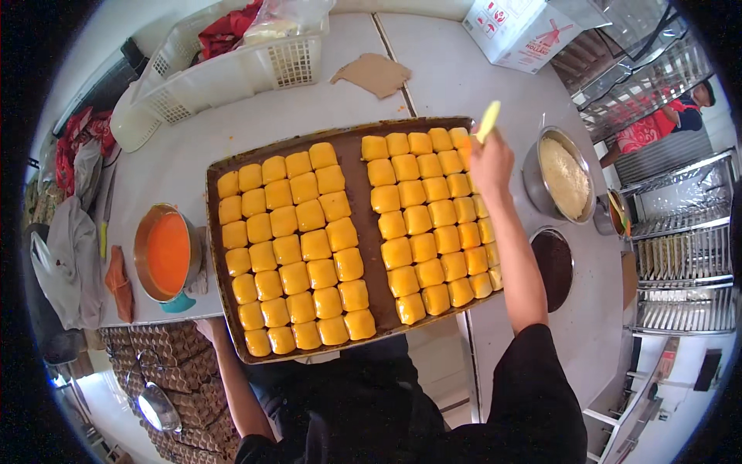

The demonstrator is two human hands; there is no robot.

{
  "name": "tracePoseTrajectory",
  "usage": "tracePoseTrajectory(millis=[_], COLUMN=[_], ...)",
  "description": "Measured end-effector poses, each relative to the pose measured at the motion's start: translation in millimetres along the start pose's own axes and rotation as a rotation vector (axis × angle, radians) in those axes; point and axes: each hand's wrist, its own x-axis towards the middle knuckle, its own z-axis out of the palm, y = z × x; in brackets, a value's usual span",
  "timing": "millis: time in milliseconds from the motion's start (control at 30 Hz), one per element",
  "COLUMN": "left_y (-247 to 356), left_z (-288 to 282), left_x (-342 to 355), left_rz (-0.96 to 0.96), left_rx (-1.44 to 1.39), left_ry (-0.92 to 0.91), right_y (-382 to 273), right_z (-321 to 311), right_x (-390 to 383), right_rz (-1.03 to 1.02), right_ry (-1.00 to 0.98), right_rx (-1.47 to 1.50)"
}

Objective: Brush egg wash or glaze onto small bread rolls on a baking tray.

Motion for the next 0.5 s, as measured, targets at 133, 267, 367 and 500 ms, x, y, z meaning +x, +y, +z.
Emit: tracePoseTrajectory(millis=[133, 267, 367, 500], left_y=[10, 16, 25, 23], left_z=[-5, -14, -13, -15], left_x=[-8, -5, -7, -7], left_rz=[0.031, 0.074, 0.105, 0.100], left_rx=[0.073, 0.181, 0.253, 0.270], left_ry=[-0.008, 0.001, 0.007, 0.008], right_y=[-24, -21, -9, -25], right_z=[1, -14, -25, -16], right_x=[-20, -25, -28, -52], right_rz=[0.078, 0.278, -0.059, -0.041], right_ry=[-0.178, -0.178, -0.024, -0.189], right_rx=[0.431, 0.586, -0.088, 0.289])
